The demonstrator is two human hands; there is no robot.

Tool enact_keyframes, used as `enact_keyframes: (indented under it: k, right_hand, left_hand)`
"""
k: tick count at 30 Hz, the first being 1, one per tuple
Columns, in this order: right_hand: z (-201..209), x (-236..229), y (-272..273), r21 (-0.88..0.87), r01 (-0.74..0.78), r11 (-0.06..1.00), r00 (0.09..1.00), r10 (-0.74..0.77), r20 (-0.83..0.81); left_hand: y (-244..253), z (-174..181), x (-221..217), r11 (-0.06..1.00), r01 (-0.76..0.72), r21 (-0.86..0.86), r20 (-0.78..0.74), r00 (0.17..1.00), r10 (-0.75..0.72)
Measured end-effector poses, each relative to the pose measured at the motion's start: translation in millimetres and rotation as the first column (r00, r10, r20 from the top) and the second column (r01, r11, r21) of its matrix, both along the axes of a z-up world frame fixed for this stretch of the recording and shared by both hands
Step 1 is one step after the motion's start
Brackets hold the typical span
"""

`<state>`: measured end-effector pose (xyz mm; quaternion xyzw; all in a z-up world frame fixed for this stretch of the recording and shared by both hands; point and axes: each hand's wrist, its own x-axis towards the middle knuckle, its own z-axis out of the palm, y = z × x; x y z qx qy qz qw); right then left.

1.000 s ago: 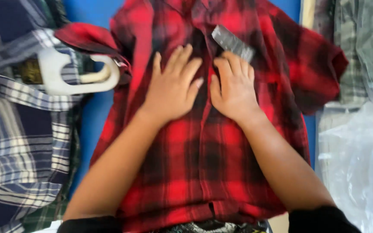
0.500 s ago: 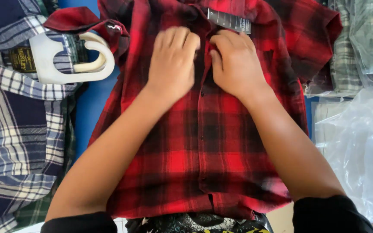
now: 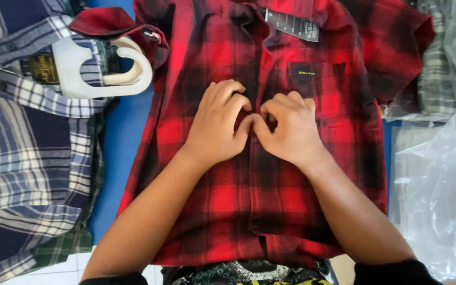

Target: Taking a shirt out of a plastic bag, buttoning it, and putting it on a hanger.

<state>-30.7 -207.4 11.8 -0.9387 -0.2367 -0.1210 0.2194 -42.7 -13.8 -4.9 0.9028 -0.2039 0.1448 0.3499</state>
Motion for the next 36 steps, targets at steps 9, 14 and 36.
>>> enact_keyframes:
  k: [9, 14, 36]
  right_hand:
    - [-5.4, 8.3, -16.3, 0.2, -0.088, 0.976, 0.971, 0.129, -0.2]
    - [9.0, 8.4, -15.7, 0.25, -0.089, 0.964, 0.942, 0.163, -0.295]
    - [-8.2, 12.5, -23.6, 0.102, -0.041, 0.994, 0.998, 0.046, -0.047]
  left_hand:
    - [7.0, 15.4, 2.5, 0.993, 0.111, -0.04, -0.169, 0.979, -0.116]
    - [8.0, 11.8, 3.1, 0.989, 0.147, -0.032, -0.214, 0.965, -0.151]
    - [11.0, 32.0, -6.3, 0.955, 0.253, 0.153, -0.084, 0.966, -0.243]
